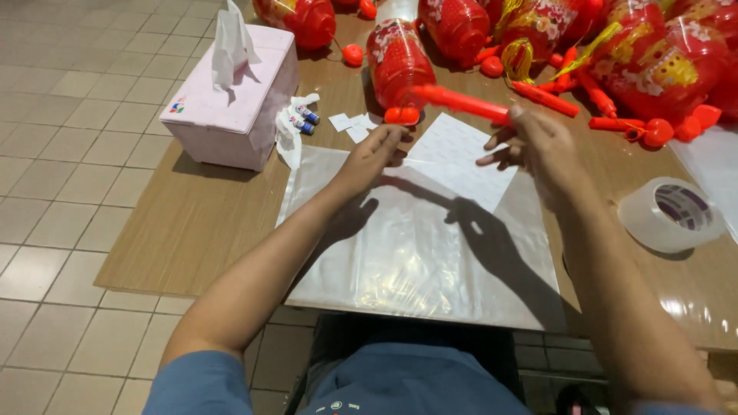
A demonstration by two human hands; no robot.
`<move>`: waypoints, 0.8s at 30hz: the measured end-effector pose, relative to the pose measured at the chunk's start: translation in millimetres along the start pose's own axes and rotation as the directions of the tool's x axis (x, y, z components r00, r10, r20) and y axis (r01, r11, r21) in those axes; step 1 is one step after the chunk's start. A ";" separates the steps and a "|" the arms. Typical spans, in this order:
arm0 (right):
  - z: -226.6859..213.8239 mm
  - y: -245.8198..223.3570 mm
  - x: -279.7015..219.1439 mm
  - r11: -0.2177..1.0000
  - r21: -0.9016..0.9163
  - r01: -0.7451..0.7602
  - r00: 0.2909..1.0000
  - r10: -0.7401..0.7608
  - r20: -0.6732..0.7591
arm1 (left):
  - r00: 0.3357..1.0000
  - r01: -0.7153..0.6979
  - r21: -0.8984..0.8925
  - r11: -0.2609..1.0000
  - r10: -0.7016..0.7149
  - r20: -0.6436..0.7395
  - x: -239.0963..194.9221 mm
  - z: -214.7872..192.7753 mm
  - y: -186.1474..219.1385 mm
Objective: Assembling and packaging traditional red lanterns by wrapping them in plastic and attaching handle components.
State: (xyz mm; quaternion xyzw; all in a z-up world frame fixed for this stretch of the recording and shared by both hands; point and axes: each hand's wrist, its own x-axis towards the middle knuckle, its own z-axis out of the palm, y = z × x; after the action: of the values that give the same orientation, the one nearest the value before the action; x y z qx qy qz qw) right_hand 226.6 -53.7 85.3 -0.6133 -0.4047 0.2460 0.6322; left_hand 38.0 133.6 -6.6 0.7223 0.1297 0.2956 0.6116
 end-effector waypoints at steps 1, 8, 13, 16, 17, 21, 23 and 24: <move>-0.5 12.8 -5.5 0.995 0.034 -0.097 0.994 0.096 0.048 | 0.996 0.084 -0.100 0.991 -0.081 0.040 3.9 3.5 -0.1; 8.0 37.6 -31.3 0.917 -0.155 -0.368 0.782 0.395 0.481 | 0.961 0.268 -0.474 0.839 -0.269 0.067 8.9 31.5 -12.1; 22.8 62.4 -25.1 0.913 -0.115 -0.392 0.692 0.375 0.617 | 0.952 0.305 -0.429 0.851 -0.274 0.133 -11.6 35.9 29.0; 48.1 16.2 -46.2 0.836 0.095 -0.541 0.673 0.362 0.645 | 0.947 0.319 -0.445 0.837 -0.270 0.172 -21.3 39.7 38.0; 57.6 -10.5 -55.1 0.762 0.191 -0.619 0.653 0.363 0.665 | 0.947 0.320 -0.460 0.828 -0.261 0.190 -23.2 41.7 37.7; 52.1 28.4 -47.5 0.688 0.315 -0.654 0.667 0.328 0.669 | 0.949 0.297 -0.511 0.807 -0.187 0.255 -25.5 41.0 35.7; 45.4 37.0 -42.7 0.556 0.455 -0.696 0.690 0.339 0.640 | 0.957 0.267 -0.605 0.750 -0.133 0.257 -28.1 41.9 41.3; 45.7 29.5 -38.2 0.570 0.451 -0.687 0.694 0.332 0.638 | 0.960 0.252 -0.606 0.754 -0.117 0.255 -25.2 42.4 41.4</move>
State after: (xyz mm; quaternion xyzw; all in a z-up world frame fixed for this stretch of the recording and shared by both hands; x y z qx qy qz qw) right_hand 173.9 -54.5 44.9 -0.3572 -0.2315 0.6956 0.5788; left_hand 35.7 76.5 23.1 0.4839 0.0312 0.1854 0.8547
